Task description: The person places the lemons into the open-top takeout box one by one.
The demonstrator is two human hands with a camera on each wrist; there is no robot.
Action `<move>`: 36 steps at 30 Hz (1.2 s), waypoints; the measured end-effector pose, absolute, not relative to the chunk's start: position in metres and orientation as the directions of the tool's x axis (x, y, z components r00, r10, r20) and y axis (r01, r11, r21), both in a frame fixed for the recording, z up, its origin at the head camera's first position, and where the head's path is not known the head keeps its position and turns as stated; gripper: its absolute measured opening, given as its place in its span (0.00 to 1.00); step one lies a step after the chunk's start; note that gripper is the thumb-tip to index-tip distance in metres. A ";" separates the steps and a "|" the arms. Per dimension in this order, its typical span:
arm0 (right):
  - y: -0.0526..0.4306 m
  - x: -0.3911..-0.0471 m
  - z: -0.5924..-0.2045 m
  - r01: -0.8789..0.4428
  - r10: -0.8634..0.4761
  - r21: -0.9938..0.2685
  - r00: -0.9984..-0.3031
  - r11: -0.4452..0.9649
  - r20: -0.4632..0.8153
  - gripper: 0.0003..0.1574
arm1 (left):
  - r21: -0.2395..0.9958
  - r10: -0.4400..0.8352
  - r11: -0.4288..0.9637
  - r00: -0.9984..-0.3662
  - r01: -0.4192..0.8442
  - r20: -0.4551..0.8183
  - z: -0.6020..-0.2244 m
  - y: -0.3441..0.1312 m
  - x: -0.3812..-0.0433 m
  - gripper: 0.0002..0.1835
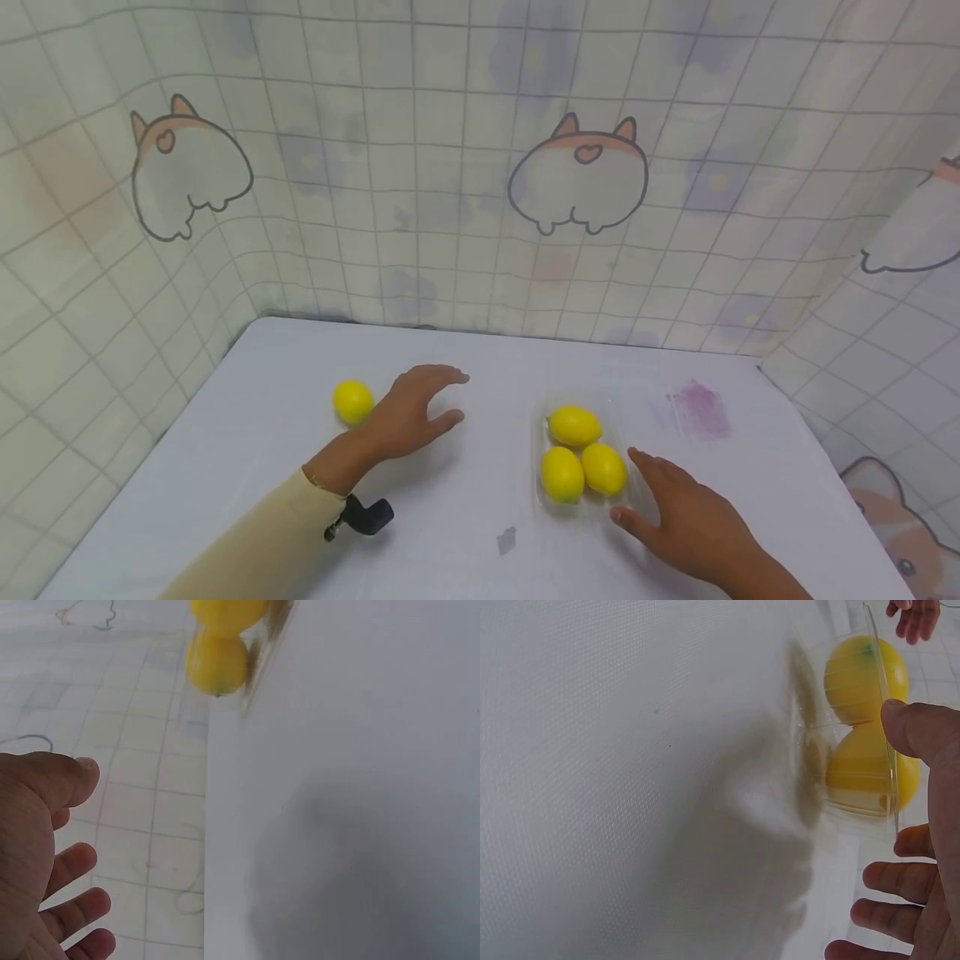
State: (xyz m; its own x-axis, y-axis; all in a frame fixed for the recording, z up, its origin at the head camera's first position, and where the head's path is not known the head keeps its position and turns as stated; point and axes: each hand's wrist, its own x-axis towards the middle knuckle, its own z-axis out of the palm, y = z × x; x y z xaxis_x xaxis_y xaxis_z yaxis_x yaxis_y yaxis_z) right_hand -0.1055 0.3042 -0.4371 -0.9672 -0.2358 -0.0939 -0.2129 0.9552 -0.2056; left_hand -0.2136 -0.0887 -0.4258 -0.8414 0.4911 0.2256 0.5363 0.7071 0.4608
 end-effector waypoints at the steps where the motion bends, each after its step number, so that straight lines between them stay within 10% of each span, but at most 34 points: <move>1: 0.304 -0.105 -0.437 -0.214 -0.237 -0.205 -0.967 0.955 -0.091 0.63 | 0.461 0.484 0.710 -0.844 0.532 0.229 -0.425 -0.092 -0.213 0.27; 36: 0.305 -0.106 -0.439 -0.213 -0.236 -0.202 -0.967 0.956 -0.095 0.63 | 0.494 0.241 0.804 -0.941 0.331 0.237 -0.447 -0.194 -0.209 0.30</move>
State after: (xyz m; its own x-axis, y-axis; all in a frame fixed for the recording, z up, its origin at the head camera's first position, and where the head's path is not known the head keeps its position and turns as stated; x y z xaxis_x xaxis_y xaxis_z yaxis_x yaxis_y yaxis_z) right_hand -0.1057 0.3054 -0.4385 -0.9672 -0.2357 -0.0948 -0.2132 0.9560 -0.2018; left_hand -0.2093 -0.1941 -0.4473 -0.9409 0.2413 0.2374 0.3309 0.8041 0.4940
